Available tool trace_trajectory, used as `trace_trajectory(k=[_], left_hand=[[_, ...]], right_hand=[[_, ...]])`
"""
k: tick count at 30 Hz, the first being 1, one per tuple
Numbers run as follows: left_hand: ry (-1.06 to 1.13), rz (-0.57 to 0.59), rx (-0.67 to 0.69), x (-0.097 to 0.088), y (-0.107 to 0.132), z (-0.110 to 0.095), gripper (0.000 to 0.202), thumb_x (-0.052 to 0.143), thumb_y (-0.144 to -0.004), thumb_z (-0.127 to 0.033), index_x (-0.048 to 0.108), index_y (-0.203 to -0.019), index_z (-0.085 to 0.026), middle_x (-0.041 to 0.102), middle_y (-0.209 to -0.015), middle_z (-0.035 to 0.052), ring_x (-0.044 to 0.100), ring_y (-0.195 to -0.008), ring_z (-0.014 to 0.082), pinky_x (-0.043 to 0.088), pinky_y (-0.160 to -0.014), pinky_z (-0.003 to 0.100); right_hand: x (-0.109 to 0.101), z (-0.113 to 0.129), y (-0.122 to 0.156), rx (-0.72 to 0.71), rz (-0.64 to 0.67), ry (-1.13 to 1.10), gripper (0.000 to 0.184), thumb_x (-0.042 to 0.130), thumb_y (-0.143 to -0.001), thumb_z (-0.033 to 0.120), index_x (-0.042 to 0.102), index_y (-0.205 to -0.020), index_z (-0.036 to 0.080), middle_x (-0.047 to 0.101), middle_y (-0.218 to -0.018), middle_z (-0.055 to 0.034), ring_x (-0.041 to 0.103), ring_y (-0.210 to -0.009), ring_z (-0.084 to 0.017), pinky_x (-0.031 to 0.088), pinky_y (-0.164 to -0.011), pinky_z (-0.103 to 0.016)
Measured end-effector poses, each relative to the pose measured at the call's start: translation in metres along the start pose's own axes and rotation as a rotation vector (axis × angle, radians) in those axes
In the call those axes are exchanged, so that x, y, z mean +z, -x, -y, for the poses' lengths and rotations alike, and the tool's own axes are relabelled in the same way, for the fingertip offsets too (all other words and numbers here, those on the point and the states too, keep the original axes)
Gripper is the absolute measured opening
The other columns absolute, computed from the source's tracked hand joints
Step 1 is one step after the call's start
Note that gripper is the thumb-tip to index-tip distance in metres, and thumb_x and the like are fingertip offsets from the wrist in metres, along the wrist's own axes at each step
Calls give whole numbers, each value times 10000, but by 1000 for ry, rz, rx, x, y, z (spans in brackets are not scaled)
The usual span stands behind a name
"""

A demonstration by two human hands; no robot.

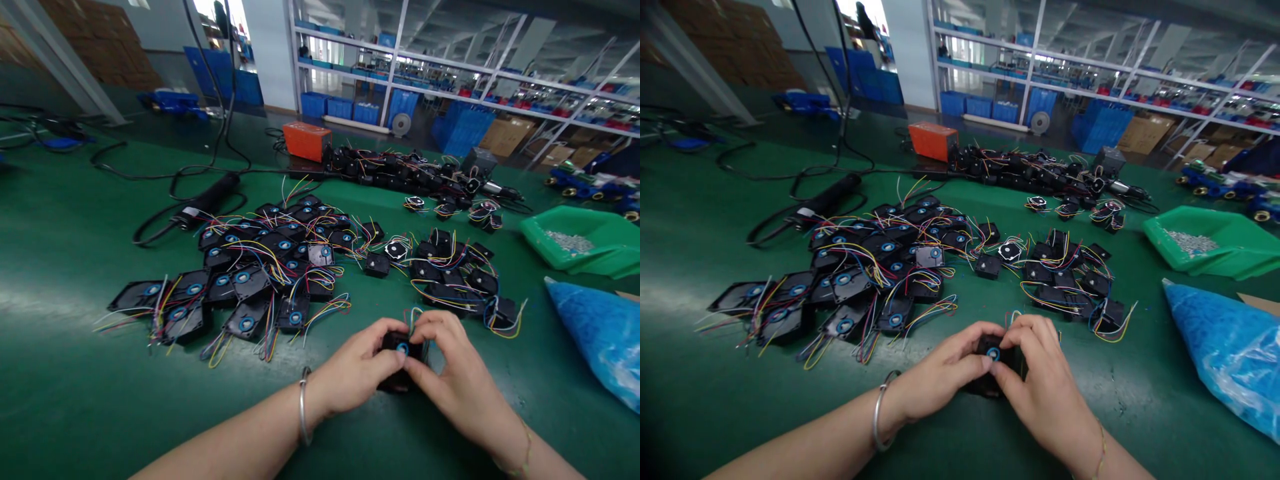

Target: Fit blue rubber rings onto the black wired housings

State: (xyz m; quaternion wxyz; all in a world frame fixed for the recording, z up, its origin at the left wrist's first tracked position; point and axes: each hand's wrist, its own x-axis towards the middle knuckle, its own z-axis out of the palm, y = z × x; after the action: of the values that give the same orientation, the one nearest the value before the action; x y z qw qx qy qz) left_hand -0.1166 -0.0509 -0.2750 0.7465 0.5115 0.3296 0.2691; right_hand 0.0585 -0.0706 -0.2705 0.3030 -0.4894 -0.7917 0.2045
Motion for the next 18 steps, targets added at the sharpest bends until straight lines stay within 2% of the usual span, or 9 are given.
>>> trace_trajectory(k=[4,9,13,18], left_hand=[[54,-31,-30,4,1,0,295,466,-832,-317,427,-1095,-191,503,-917,31,543,-744,144,506,-669,328],[-109,-91,-5,4,5,-2,299,422,-852,-348,442,-1116,-210,523,-874,21,555,-738,163,505,-596,299],[-363,-146,106,1,5,-3,252,401,-874,-333,526,-1036,-186,573,-892,21,542,-810,173,462,-700,298],[-523,-111,178,0,1,1,224,390,-895,-297,558,-979,-174,597,-926,14,538,-851,165,423,-771,286]], right_hand=[[1,-1,1,37,-20,29,242,597,-797,276,486,-1010,249,439,-1104,-73,406,-1077,-257,385,-891,-447],[1,-2,1,146,-23,-57,337,544,-829,358,443,-1138,271,359,-1236,-77,327,-1196,-267,301,-989,-457],[4,1,1,186,17,-195,286,505,-851,331,447,-1125,276,342,-1250,-57,327,-1210,-224,279,-1012,-402],[15,2,1,211,27,-369,190,510,-832,286,487,-1016,243,416,-1144,-53,405,-1133,-201,335,-964,-356]])
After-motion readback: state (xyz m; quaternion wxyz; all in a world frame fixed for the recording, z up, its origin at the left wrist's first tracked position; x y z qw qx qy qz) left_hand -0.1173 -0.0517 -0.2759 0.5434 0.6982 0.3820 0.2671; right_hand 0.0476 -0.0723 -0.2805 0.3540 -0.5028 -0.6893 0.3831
